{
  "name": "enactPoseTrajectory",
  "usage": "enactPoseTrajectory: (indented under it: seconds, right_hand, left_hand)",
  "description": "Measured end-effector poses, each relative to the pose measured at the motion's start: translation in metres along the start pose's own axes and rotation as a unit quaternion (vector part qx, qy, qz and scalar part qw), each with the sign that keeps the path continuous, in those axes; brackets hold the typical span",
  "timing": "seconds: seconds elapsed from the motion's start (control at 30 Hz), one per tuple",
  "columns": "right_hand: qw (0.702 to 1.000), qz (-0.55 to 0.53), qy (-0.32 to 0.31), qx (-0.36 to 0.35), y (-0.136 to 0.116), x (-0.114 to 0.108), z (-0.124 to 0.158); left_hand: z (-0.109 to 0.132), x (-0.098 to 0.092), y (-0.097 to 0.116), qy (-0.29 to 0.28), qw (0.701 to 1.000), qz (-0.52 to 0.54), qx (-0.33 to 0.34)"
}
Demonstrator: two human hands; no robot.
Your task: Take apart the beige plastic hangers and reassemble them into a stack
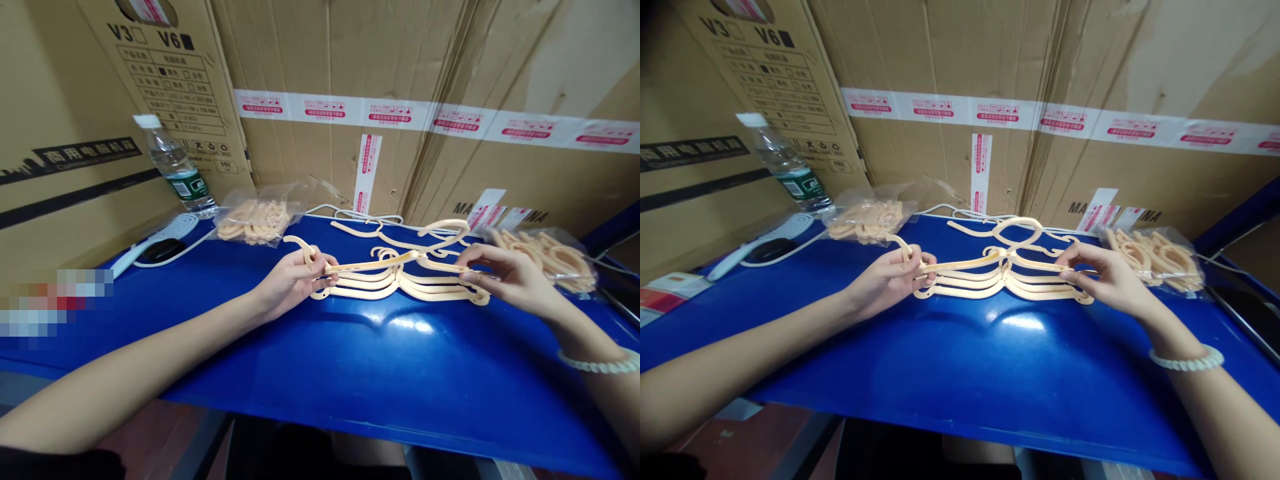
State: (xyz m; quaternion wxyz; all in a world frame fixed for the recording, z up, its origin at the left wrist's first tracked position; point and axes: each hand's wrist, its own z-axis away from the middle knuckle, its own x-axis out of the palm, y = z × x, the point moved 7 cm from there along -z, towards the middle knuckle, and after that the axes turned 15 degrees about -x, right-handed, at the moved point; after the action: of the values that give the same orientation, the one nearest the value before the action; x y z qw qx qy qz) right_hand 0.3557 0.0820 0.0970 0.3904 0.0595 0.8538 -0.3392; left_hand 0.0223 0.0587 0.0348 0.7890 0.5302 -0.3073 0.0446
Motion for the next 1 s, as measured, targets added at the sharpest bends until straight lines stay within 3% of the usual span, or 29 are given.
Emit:
enactPoseTrajectory:
  seconds: [0.3, 0.67, 1.0]
  right_hand:
    - [1.0, 0.019, 0.018, -0.007, -0.006, -0.003, -0.001]
    - [0.999, 0.007, -0.014, -0.037, -0.01, 0.005, -0.003]
    - [1.0, -0.002, -0.006, -0.011, -0.007, 0.006, -0.001]
  left_hand:
    - [0.0, 0.0, 0.0, 0.006, 1.0, 0.0, -0.001]
    - [0.003, -0.011, -0.004, 0.095, 0.994, -0.027, 0.04]
    - [0.006, -0.013, -0.004, 0.116, 0.989, -0.05, 0.071]
